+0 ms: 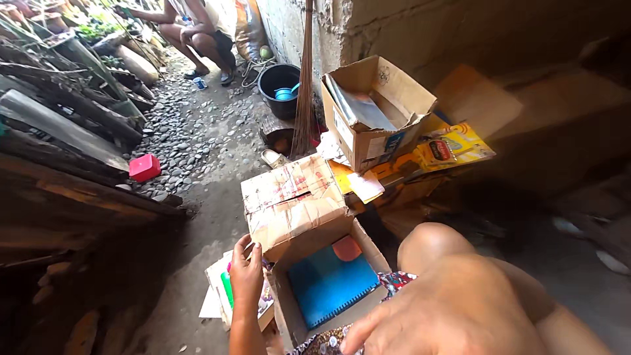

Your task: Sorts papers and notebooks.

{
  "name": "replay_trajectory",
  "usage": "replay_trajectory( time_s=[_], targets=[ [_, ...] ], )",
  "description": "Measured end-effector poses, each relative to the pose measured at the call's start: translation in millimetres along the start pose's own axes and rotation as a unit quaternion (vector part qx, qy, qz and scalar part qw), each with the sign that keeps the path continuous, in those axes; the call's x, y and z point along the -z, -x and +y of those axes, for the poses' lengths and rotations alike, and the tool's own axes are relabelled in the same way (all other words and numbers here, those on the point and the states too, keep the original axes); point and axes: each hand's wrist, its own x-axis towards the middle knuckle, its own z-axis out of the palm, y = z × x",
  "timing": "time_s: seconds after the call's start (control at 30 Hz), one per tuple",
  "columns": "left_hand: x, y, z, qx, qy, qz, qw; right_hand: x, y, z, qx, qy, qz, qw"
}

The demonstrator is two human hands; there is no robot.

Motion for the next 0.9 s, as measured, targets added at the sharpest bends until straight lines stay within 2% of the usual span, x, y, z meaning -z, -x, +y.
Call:
replay_trajectory(
  time_s=[0.23,0.33,0.43,0.47,0.5,0.6,0.63,0.67,0.77,0.9],
  targets=[
    [-4.0,-0.8,0.3,0.003,-0.008,-0.005,1.000,17.0,23.7,-11.8,-0.039,0.056,0.009,0.998],
    [-2.3,-0.5,-0.6,-0.001,-0.007,0.000,1.000,35.1,62.0,-23.8,-0.118,0.125,0.085,0.981],
    [1.2,0.4,-2.1,-0.002,-0.003,0.009,1.000,81.2,125.6,-32.0,-0.221,0.216,0.191,0.932],
    [2.7,0.6,-1.7,0.000,-0.003,0.009,1.000,100.0,148.1,-34.7,-0.282,0.236,0.235,0.900],
    [3.9,0.7,-1.6,0.003,-0.003,0.010,1.000,115.5,168.1,-35.4,-0.352,0.259,0.300,0.848],
    [6.0,-0.7,-2.1,0.012,-0.004,0.011,1.000,156.7,222.6,-8.9,-0.515,0.320,0.497,0.621],
    [6.3,-1.1,-1.6,0.014,-0.007,0.011,1.000,168.1,237.2,5.0,-0.545,0.336,0.534,0.552],
    [6.3,-1.2,-0.6,0.016,-0.007,0.010,1.000,176.5,249.0,16.8,-0.569,0.346,0.551,0.502],
    [4.9,0.0,3.2,0.027,-0.006,0.007,1.000,186.3,262.9,42.7,-0.640,0.369,0.525,0.424],
    [6.3,0.8,7.2,0.047,-0.005,0.001,0.999,187.0,261.9,66.9,-0.707,0.376,0.476,0.365]
  ],
)
